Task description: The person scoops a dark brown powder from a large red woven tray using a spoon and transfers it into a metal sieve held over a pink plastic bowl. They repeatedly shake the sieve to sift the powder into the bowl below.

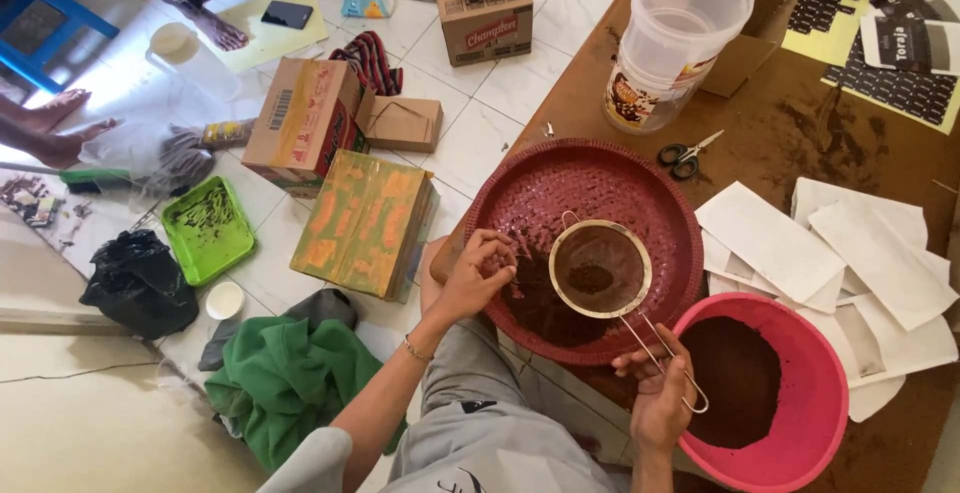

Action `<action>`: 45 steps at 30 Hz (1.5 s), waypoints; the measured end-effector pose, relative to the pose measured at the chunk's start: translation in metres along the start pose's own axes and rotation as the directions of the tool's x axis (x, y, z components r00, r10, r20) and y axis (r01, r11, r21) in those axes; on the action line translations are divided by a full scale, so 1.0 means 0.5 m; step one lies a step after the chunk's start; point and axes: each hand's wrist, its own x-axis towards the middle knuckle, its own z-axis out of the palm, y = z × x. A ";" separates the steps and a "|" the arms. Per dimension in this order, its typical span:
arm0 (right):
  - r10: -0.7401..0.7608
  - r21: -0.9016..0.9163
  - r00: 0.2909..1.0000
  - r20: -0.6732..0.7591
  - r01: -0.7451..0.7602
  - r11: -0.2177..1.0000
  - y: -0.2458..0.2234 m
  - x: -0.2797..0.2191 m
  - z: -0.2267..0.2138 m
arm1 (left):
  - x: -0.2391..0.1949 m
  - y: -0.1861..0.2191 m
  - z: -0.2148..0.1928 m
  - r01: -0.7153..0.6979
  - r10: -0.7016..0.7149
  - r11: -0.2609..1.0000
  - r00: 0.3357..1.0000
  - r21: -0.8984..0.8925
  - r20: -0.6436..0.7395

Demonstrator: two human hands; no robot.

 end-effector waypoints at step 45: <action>-0.237 -0.191 0.824 -0.515 0.160 0.969 -0.358 -0.146 -0.243 | 0.157 0.140 0.464 -0.500 0.491 0.855 0.693 -0.139 0.529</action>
